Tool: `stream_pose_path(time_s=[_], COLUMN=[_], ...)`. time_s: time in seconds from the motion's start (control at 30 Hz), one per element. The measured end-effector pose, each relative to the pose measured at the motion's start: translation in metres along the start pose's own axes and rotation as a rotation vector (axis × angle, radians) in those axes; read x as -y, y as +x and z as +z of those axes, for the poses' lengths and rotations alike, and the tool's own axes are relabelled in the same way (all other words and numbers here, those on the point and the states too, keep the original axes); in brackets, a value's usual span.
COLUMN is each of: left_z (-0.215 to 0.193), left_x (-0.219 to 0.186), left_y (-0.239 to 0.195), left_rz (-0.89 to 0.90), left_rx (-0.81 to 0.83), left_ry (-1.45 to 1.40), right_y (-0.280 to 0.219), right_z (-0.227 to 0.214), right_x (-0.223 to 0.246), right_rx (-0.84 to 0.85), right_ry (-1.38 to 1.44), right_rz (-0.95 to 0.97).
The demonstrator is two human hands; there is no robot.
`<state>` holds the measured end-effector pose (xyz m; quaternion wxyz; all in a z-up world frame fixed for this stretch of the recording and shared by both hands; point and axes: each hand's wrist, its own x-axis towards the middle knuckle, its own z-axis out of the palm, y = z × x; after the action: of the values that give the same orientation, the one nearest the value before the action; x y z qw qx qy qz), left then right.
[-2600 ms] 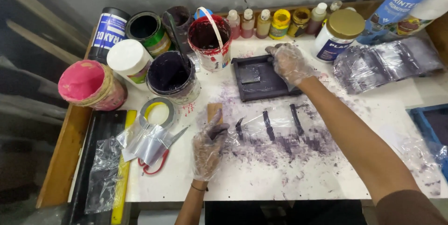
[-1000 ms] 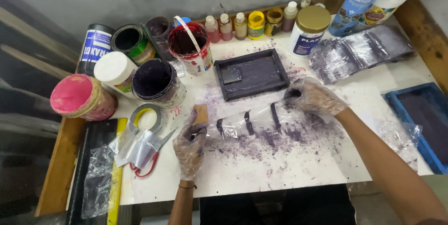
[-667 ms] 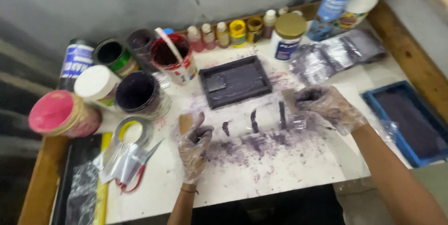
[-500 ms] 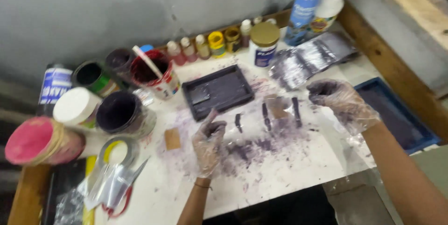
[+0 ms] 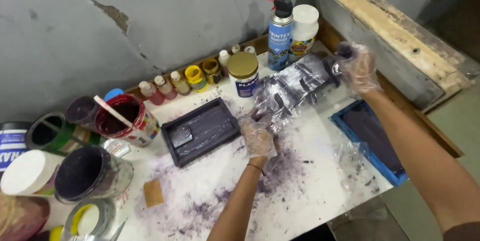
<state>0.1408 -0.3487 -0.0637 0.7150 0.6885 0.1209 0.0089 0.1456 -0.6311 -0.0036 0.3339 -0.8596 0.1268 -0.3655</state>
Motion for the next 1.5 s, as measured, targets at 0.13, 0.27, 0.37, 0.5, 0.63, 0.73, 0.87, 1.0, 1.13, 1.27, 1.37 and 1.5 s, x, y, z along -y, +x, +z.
stream_pose_path(time_s=[0.13, 0.27, 0.37, 0.5, 0.63, 0.73, 0.87, 1.0, 1.13, 1.27, 1.37, 1.5], left_z=[0.018, 0.033, 0.052, 0.038, 0.031, 0.026, 0.025, 0.018, 0.005, 0.001, -0.006, -0.005], left_x=[0.001, 0.004, 0.018, -0.002, -0.015, -0.026, -0.029, -0.058, -0.065, -0.040, -0.035, -0.046], left_y=[0.009, 0.018, 0.031, 0.034, 0.030, 0.022, 0.018, -0.007, -0.021, -0.009, -0.007, -0.003], left_rz=[0.072, 0.095, 0.209, -0.006, -0.012, -0.033, -0.028, 0.005, 0.189, 0.749, 1.023, 1.055], left_rx=[-0.002, -0.039, -0.231, -0.074, -0.128, -0.085, -0.040, -0.059, -0.047, -0.187, -0.232, -0.269], left_ry=[0.164, 0.222, 0.355, 0.334, 0.403, 0.399, 0.382, 0.355, 0.421, 0.589, 0.648, 0.555], right_y=[0.020, 0.064, 0.065, 0.061, 0.066, 0.087, 0.064, 0.051, 0.049, 0.058, 0.075, 0.078], right_z=[0.025, 0.069, 0.060, 0.073, 0.091, 0.097, 0.094, 0.088, 0.066, 0.035, 0.004, 0.041], right_x=[0.000, -0.046, -0.070, -0.057, -0.069, -0.126, -0.099, -0.056, -0.005, 0.055, 0.097, 0.015], right_rx=[-0.151, -0.249, 0.022, 0.074, -0.183, 0.070, 0.189, 0.125, 0.060, -0.011, 0.323, 0.351], right_ry=[-0.118, -0.282, -0.082, -0.063, -0.391, -0.158, -0.057, -0.153, -0.261, -0.371, 0.064, -0.075], right_rz=[-0.057, 0.182, 0.065, 0.105, 0.294, 0.502, 0.622, 0.638, 0.658, 0.674, 1.144, 0.934])
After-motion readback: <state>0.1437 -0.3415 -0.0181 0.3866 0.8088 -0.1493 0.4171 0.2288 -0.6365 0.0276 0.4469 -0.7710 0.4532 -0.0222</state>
